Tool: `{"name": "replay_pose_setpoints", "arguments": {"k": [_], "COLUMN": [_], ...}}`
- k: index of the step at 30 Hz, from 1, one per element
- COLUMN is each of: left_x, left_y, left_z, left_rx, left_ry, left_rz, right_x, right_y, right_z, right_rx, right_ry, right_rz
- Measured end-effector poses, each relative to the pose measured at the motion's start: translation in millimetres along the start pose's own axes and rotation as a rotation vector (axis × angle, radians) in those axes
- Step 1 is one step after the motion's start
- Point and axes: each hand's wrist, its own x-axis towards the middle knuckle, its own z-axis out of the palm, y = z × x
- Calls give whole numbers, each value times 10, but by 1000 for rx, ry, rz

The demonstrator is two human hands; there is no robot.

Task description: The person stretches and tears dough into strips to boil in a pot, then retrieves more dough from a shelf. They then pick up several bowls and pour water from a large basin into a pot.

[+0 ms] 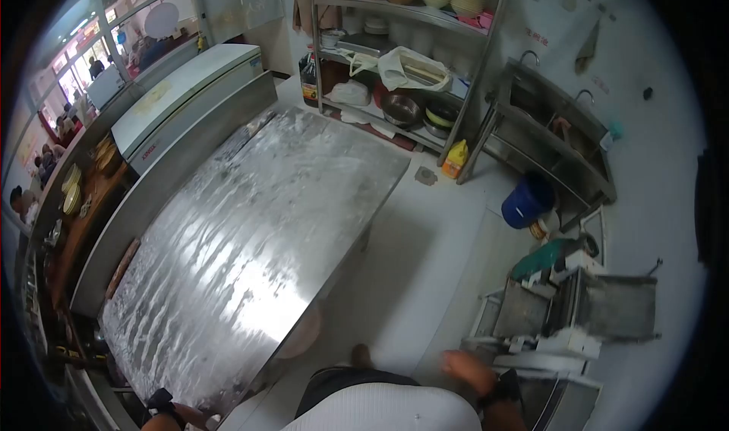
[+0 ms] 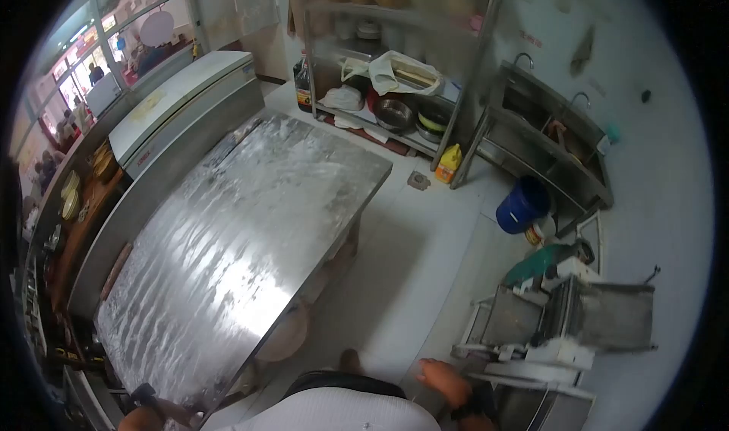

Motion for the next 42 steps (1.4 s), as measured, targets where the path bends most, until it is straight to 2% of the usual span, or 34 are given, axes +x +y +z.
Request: {"name": "replay_pose_setpoints", "arguments": {"k": [4, 6, 7, 8, 9, 10, 11, 12, 13, 14, 16, 17, 19, 21, 23, 25, 27, 29, 31, 32, 34, 36, 38, 40, 41, 42], "left_x": [451, 682, 535, 309, 238, 210, 223, 460, 685, 573, 211, 195, 244, 355, 62, 90, 62, 162, 147, 141, 248, 291, 343, 411, 439, 466], "left_y": [580, 873, 1199, 1635, 2004, 2380, 2728, 2994, 3194, 3446, 3953, 4016, 4043, 3872, 3927, 3853, 3878, 3903, 3960, 3975, 3961, 3961, 3987, 4033, 4071, 4111], "left_z": [-773, -1398, -1883, -2477, -2946, -3431, -3821, -3972, -4145, -4580, -5425, -5687, -6195, -6698, -7530, -8242, -9020, -9648, -10151, -10352, -10690, -11062, -11445, -11845, -12058, -12261], "left_rx": [-111, -252, -440, -629, -641, -647, -652, -883, -1103, -1094, -1062, -1071, -1089, -1084, -918, -812, -678, -702, -676, -613, -589, -543, -501, -472, -449, -427], "left_ry": [-80, 70, 242, 408, 400, 473, 551, 673, 798, 815, 661, 654, 960, 1052, 1126, 1138, 1185, 1194, 1214, 1222, 1197, 1165, 1163, 1174, 1181, 1187], "left_rz": [31, 66, 72, 75, 69, -5, -79, 19, 120, 110, 168, 163, 385, 423, 364, 320, 283, 255, 313, 363, 374, 407, 429, 440, 416, 391], "right_x": [424, 794, 901, 901, 951, 1246, 1678, 2013, 2280, 2571, 2997, 3149, 3445, 3857, 4252, 4579, 4931, 5132, 5329, 5536, 6068, 6493, 6938, 7522, 7759, 7964], "right_y": [711, 1154, 1311, 1414, 1542, 1784, 2061, 2242, 2265, 2237, 2288, 2275, 2230, 2324, 2500, 2704, 3053, 3218, 3317, 3451, 3699, 3739, 3724, 3830, 3840, 3756], "right_z": [-511, -680, -925, -1205, -1446, -1681, -1963, -2295, -2715, -3140, -3777, -4074, -4588, -4833, -5069, -5305, -5529, -5891, -6346, -6475, -6654, -6927, -7285, -7561, -7707, -7880], "right_rx": [103, 100, 89, 698, 1310, 1299, 690, 74, -14, -101, -87, -89, 7, 2, -4, -69, -17, 39, 205, 207, 389, 408, 529, 407, 405, 254], "right_ry": [50, -231, -232, -142, -39, -45, 101, 237, 156, 76, 217, 206, 252, 176, 102, 57, 63, 51, -71, -84, 212, 639, 740, 952, 934, 1024], "right_rz": [7, 117, 105, 214, 326, 323, -41, -377, -258, -142, -180, -185, -369, -423, -467, -488, -457, -434, -203, -198, -124, -195, -74, -130, -133, -3]}}
